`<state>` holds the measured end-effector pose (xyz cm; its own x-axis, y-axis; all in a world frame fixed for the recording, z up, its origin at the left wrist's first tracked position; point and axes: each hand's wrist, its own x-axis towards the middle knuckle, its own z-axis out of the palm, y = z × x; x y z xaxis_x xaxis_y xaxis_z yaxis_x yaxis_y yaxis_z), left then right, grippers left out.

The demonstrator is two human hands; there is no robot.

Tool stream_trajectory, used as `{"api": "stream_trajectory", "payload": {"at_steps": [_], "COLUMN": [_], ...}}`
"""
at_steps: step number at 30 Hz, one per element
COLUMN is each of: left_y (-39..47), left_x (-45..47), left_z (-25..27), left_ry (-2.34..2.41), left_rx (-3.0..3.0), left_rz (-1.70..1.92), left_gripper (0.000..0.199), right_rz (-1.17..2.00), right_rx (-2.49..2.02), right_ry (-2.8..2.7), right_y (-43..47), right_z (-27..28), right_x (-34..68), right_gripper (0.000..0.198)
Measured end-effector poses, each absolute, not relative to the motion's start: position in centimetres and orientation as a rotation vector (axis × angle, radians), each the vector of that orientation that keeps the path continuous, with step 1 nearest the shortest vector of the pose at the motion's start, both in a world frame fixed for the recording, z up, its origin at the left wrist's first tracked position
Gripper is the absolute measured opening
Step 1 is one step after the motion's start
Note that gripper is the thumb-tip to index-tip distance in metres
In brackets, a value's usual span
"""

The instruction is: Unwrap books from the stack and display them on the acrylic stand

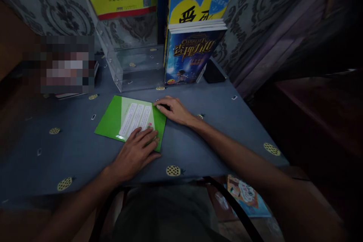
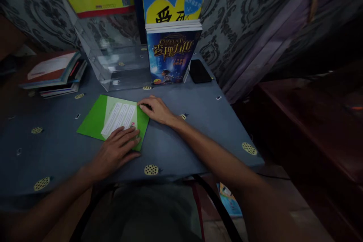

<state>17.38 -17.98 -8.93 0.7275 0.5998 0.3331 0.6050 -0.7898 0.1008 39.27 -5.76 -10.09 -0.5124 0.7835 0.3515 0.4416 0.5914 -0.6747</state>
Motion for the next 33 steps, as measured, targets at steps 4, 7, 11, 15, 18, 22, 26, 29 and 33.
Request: {"api": "stream_trajectory", "payload": {"at_steps": [4, 7, 11, 15, 18, 22, 26, 29, 33], "left_y": [-19.1, -20.3, -21.5, -21.4, -20.1, -17.5, -15.8, -15.1, -13.6], "left_x": [16.7, 15.7, 13.4, 10.4, 8.5, 6.7, 6.2, 8.2, 14.4], "left_z": [-8.7, -8.3, -7.5, -7.0, -7.0, -7.5, -7.1, -6.0, -4.5], "left_ry": [-1.011, -1.034, -1.096, -1.273, -1.520, -1.738, -1.673, -1.671, -1.675], "left_rx": [-2.950, -3.037, -3.170, -3.116, -2.948, -2.637, -2.615, -2.618, -2.716], "left_rz": [-0.612, -0.683, -0.780, -0.866, -0.740, -0.490, -0.250, -0.176, -0.164], "left_gripper": [0.025, 0.021, 0.011, 0.015, 0.025, 0.031, 0.041, 0.038, 0.035], "right_rz": [0.657, 0.679, 0.780, 0.906, 1.076, 1.242, 1.221, 1.031, 0.826], "right_rx": [-0.985, -1.001, -0.910, -0.731, -0.536, -0.299, -0.520, -0.919, -1.143], "right_ry": [-2.196, -2.257, -2.365, -2.409, -2.396, -2.346, -2.245, -2.001, -1.763], "right_y": [-6.1, -6.8, -8.7, -11.5, -13.6, -14.9, -13.4, -10.7, -7.0], "right_z": [-9.6, -8.8, -7.4, -6.9, -7.1, -7.6, -7.9, -8.5, -9.9], "right_x": [39.3, 39.2, 38.4, 36.4, 34.4, 32.8, 34.3, 36.8, 39.0], "right_gripper": [0.031, 0.035, 0.032, 0.029, 0.023, 0.019, 0.020, 0.024, 0.029]}}
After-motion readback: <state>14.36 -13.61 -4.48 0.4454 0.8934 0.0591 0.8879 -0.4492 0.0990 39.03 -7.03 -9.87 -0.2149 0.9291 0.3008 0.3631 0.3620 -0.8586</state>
